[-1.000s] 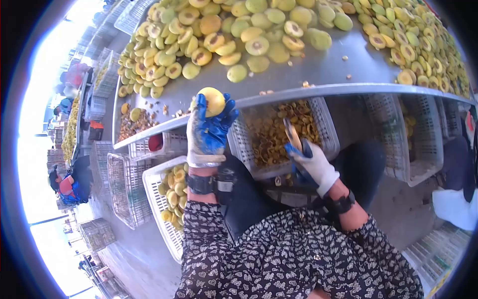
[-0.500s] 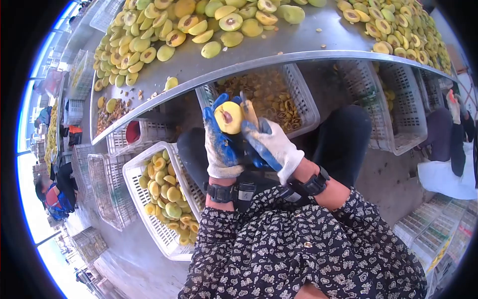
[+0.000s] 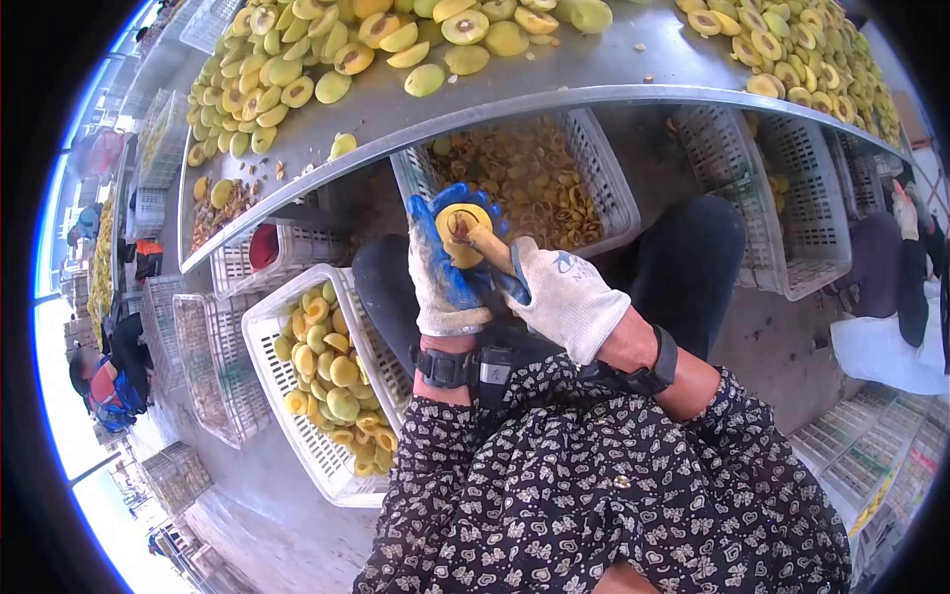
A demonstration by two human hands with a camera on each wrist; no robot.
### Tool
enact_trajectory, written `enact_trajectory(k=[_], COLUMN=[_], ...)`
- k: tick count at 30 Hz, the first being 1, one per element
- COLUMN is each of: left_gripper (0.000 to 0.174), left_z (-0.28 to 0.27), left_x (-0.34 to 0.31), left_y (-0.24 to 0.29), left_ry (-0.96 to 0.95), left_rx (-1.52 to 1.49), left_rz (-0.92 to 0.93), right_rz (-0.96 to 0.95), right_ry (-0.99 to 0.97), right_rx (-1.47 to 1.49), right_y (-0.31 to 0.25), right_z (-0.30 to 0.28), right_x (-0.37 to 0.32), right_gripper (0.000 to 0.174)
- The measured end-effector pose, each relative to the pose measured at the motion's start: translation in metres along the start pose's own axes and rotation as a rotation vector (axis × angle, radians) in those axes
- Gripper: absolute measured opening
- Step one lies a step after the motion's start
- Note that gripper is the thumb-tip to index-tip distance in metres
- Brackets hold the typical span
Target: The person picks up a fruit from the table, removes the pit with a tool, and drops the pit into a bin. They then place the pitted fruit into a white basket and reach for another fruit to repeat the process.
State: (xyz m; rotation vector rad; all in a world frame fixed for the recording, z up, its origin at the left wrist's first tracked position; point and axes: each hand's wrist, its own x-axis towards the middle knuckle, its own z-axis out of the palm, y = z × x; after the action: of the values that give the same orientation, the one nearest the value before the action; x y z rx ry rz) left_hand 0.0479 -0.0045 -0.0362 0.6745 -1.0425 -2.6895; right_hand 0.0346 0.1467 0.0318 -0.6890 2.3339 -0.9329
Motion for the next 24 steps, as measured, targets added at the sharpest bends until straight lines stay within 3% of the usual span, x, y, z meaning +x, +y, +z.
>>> enact_trajectory(k=[7,9,19,22,24], left_gripper=[0.047,0.045,0.039,0.038,0.037], left_z=[0.008,0.01,-0.015,-0.013,-0.013], left_x=[-0.006,-0.009,0.001,0.004,0.005], left_y=[0.008,0.014,-0.001,0.002,0.008], left_ry=[0.079,0.03,0.017,0.031,0.006], left_rx=[0.195,0.27,0.282,0.353,0.373], left_rz=[0.009,-0.043,-0.179,-0.233,-0.267], right_rz=[0.107,0.032,0.132,0.0,0.27], right_ry=[-0.131,-0.089,-0.159,-0.073,-0.436], right_rx=[0.109,0.202,0.166,0.32,0.852], right_y=[0.005,0.011,0.034,0.038,0.032], right_z=[0.008,0.013,0.047,0.051,0.032], right_x=[-0.001,-0.002,-0.004,0.0,-0.002], right_gripper=[0.031,0.032,0.029,0.028,0.015])
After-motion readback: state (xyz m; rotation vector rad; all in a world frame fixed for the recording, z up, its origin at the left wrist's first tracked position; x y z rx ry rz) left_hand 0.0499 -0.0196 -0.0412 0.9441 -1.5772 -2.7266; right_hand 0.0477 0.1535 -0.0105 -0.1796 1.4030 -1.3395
